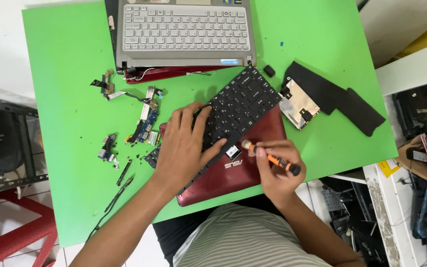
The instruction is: Disassembling and organizing laptop components on a repair bench using a screwdriver.
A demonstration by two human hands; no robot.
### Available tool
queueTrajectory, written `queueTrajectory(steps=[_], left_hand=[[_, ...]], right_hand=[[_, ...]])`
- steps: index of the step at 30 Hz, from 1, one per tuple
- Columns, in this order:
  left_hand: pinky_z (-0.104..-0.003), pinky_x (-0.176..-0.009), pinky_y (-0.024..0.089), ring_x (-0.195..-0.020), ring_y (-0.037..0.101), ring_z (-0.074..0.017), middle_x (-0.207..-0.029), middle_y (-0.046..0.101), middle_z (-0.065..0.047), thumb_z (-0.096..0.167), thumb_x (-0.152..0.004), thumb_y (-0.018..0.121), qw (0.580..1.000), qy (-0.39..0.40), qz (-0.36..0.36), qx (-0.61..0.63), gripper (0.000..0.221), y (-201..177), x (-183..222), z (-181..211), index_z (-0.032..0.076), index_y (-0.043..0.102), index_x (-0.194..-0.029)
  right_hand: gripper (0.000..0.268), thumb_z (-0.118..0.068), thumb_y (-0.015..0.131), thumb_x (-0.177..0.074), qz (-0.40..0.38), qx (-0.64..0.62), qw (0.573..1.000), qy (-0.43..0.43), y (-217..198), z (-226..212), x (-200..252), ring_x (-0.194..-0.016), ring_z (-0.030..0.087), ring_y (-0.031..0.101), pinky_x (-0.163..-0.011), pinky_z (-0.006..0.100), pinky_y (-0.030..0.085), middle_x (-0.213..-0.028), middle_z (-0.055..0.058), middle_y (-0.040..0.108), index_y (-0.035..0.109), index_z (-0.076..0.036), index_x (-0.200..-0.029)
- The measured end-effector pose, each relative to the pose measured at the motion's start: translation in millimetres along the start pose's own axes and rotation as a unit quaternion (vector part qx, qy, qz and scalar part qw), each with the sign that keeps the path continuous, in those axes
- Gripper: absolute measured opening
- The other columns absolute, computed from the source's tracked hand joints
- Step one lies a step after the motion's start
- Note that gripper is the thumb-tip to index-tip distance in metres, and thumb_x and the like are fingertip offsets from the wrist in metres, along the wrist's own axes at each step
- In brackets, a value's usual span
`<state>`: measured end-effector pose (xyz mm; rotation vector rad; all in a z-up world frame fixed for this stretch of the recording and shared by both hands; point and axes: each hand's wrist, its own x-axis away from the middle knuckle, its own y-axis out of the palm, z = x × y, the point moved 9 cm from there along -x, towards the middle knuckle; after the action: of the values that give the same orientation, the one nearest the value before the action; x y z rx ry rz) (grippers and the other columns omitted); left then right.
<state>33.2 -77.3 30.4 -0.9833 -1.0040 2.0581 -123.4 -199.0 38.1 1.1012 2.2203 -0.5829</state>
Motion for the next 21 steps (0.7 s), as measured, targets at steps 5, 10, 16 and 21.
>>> queueTrajectory(steps=[5, 10, 16, 21], left_hand=[[-0.047, -0.088, 0.049, -0.116, 0.049, -0.0351, -0.132, 0.049, -0.017, 0.043, -0.091, 0.074, 1.0, -0.004, -0.005, -0.005, 0.066, 2.7, -0.3, -0.9, 0.001, 0.055, -0.138], [-0.046, -0.087, 0.05, -0.115, 0.05, -0.0342, -0.131, 0.05, -0.017, 0.043, -0.09, 0.074, 1.0, -0.008, -0.003, -0.005, 0.066, 1.2, -1.9, -1.9, 0.001, 0.056, -0.137], [-0.047, -0.085, 0.051, -0.114, 0.05, -0.0353, -0.132, 0.05, -0.018, 0.042, -0.089, 0.075, 1.0, 0.003, 0.008, -0.012, 0.067, -0.4, -2.3, 0.8, 0.0, 0.055, -0.137], [-0.047, -0.084, 0.05, -0.113, 0.05, -0.0356, -0.131, 0.051, -0.018, 0.043, -0.089, 0.075, 1.0, 0.003, -0.002, 0.002, 0.067, -1.5, -3.2, 0.4, 0.0, 0.056, -0.137]], right_hand=[[0.018, 0.006, 0.078, -0.085, -0.007, 0.02, 0.999, -0.024, -3.2, 2.1, 7.3, -0.073, 0.032, 0.075, -0.067, 0.033, 0.059, -0.082, 0.021, 0.072, 0.061, 0.005, -0.078], [0.016, 0.01, 0.073, -0.089, 0.01, 0.008, 1.0, 0.001, -8.8, 8.4, 1.8, -0.076, 0.033, 0.074, -0.067, 0.035, 0.059, -0.083, 0.022, 0.068, 0.059, 0.007, -0.082], [0.017, 0.009, 0.072, -0.09, 0.012, 0.006, 1.0, 0.011, -9.5, 12.0, 4.3, -0.077, 0.032, 0.074, -0.067, 0.034, 0.06, -0.084, 0.022, 0.067, 0.058, 0.006, -0.082], [0.017, 0.01, 0.072, -0.089, 0.011, -0.021, 0.999, 0.043, -11.3, 11.5, 2.0, -0.076, 0.035, 0.075, -0.066, 0.036, 0.061, -0.083, 0.024, 0.067, 0.057, 0.009, -0.081]])
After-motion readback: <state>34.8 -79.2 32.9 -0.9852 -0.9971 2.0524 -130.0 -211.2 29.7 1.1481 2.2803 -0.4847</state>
